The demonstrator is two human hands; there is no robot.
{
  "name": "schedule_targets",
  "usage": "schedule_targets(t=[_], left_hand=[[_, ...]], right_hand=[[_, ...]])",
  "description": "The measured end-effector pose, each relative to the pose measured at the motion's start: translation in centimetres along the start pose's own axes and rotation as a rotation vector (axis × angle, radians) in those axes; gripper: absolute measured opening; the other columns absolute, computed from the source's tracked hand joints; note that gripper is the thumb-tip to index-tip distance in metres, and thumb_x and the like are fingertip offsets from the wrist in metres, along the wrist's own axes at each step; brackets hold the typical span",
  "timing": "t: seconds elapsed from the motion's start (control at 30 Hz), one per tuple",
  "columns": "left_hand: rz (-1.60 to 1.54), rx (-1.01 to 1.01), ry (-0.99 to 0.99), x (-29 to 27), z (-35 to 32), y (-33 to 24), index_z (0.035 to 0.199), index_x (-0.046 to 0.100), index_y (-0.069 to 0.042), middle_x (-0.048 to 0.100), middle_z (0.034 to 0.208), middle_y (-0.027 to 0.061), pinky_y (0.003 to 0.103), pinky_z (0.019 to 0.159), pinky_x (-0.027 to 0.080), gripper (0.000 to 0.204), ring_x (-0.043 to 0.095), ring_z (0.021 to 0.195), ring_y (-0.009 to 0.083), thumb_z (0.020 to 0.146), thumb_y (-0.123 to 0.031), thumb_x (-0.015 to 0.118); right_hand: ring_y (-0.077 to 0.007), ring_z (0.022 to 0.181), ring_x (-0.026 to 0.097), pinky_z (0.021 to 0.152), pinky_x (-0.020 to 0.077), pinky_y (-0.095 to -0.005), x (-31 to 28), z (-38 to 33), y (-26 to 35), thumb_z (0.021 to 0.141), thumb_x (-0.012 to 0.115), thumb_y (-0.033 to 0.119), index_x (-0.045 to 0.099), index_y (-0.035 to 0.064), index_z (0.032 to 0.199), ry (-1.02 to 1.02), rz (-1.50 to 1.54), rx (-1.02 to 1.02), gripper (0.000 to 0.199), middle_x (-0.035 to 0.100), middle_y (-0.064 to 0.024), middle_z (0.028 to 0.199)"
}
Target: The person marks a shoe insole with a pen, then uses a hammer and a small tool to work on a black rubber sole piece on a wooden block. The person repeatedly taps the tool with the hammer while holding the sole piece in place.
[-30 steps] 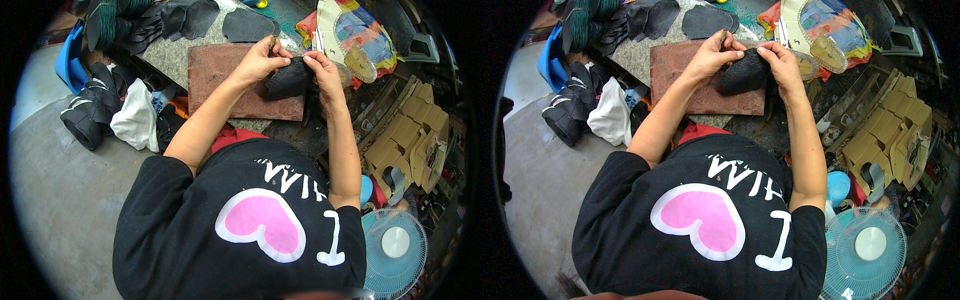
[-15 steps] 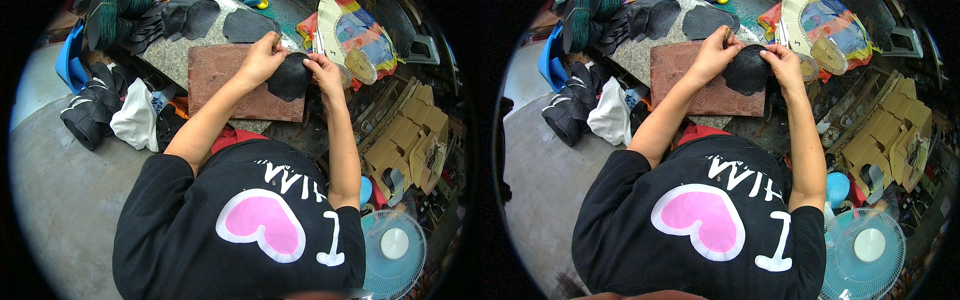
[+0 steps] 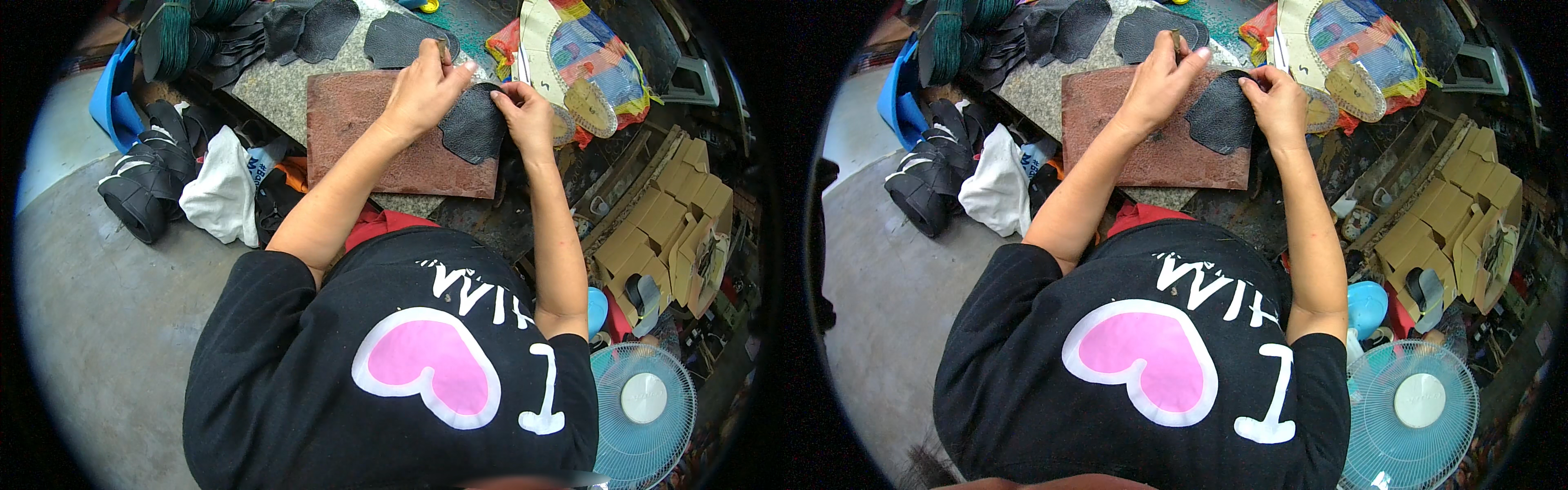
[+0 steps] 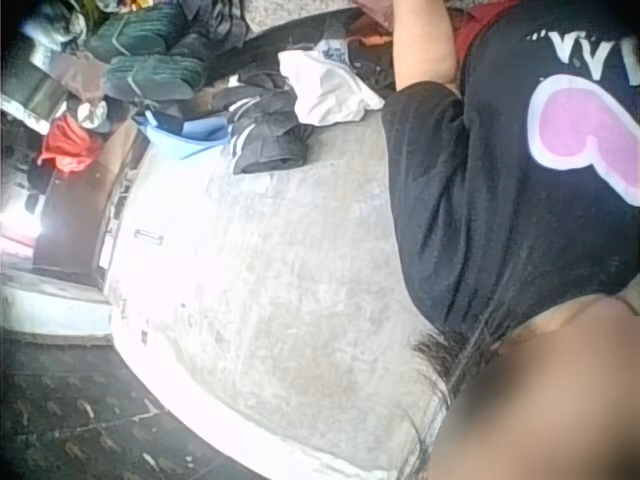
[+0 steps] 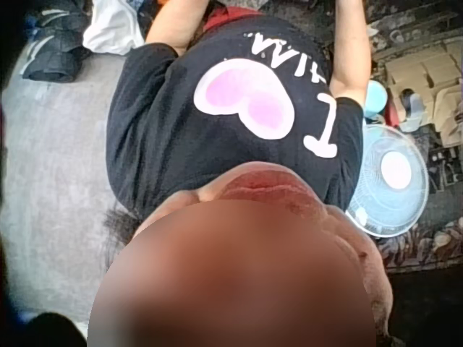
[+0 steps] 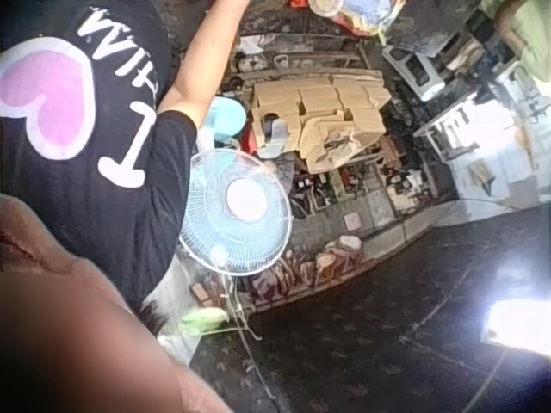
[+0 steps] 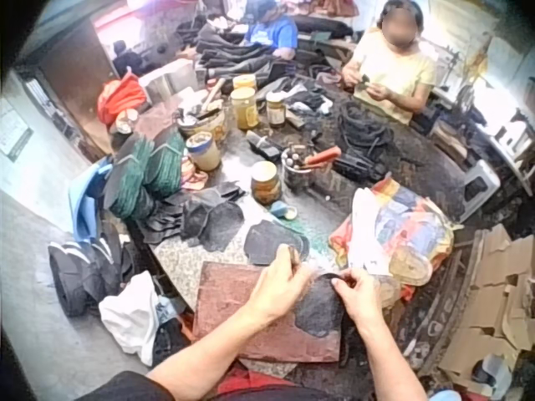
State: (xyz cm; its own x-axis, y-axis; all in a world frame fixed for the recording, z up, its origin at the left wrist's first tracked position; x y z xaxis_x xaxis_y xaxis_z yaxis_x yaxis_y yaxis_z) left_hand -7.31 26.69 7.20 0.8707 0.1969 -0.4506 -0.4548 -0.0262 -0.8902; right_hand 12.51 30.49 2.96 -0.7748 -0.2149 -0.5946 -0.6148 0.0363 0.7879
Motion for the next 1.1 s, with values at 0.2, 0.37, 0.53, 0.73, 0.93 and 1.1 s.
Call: schedule_targets(t=[0.2,0.37,0.53,0.73,0.93,1.1], left_hand=[[-0.557,-0.098,0.049,2.2,-0.5,1.9,0.101,0.056,0.001,0.065,0.080,0.0060,0.027,0.065,0.052,0.015,0.063,0.072,0.0115,0.095,-0.012,0.059],[-0.530,-0.054,-0.058,2.8,-0.9,2.0,0.099,0.063,0.003,0.070,0.082,0.0086,0.025,0.066,0.054,0.012,0.067,0.074,0.0107,0.091,-0.006,0.064],[-0.447,-0.094,-0.022,2.8,-1.1,2.3,0.107,0.062,0.003,0.070,0.096,0.0093,0.024,0.074,0.058,0.014,0.069,0.086,0.0118,0.095,-0.005,0.061],[-0.481,-0.071,-0.035,2.8,-1.0,2.5,0.105,0.059,0.002,0.069,0.096,0.0094,0.024,0.073,0.058,0.011,0.069,0.084,0.0125,0.096,-0.004,0.059],[-0.508,-0.075,-0.064,2.3,-1.0,2.1,0.104,0.058,0.002,0.068,0.095,0.0093,0.025,0.072,0.058,0.010,0.068,0.083,0.0130,0.096,-0.004,0.059],[-0.407,-0.041,-0.059,1.7,-0.9,1.5,0.104,0.059,0.002,0.068,0.095,0.0096,0.025,0.073,0.058,0.011,0.069,0.084,0.0136,0.095,-0.004,0.060]], right_hand=[[-0.0050,0.065,0.051,0.062,0.0442,-0.0220,0.1,-0.2,0.8,0.082,0.078,0.016,0.068,0.0025,0.094,-0.028,-0.020,-0.001,0.021,0.060,0.0037,0.072],[-0.0056,0.065,0.050,0.061,0.0435,-0.0225,0.2,-0.2,0.5,0.082,0.078,0.017,0.067,0.0030,0.093,-0.045,-0.050,-0.014,0.021,0.059,0.0039,0.070],[-0.0186,0.064,0.061,0.062,0.0492,-0.0337,0.0,-0.2,0.6,0.077,0.078,0.026,0.069,0.0083,0.094,-0.061,-0.086,0.005,0.025,0.064,-0.0064,0.070],[-0.0057,0.070,0.056,0.065,0.0460,-0.0222,-0.1,-0.5,1.0,0.085,0.075,0.013,0.065,0.0026,0.095,-0.050,0.045,-0.070,0.018,0.062,0.0031,0.076],[-0.0132,0.070,0.064,0.067,0.0504,-0.0280,0.4,0.2,-0.1,0.081,0.077,0.022,0.069,0.0054,0.094,-0.016,0.169,-0.078,0.023,0.069,-0.0042,0.077],[-0.0128,0.069,0.063,0.067,0.0500,-0.0277,0.6,0.4,-0.4,0.080,0.078,0.019,0.069,0.0030,0.093,-0.009,0.239,-0.057,0.022,0.069,-0.0038,0.077]])
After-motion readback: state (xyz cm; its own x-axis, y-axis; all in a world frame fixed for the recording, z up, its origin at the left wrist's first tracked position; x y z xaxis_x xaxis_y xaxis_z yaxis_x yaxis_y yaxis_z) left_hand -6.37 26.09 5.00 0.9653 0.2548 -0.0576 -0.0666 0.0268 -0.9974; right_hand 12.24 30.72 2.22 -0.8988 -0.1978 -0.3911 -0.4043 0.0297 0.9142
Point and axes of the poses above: each hand's wrist, its own z-axis towards the middle knuckle, its own x-axis out of the palm, y = z × x, the point moved 4 cm from there along z, towards the middle knuckle
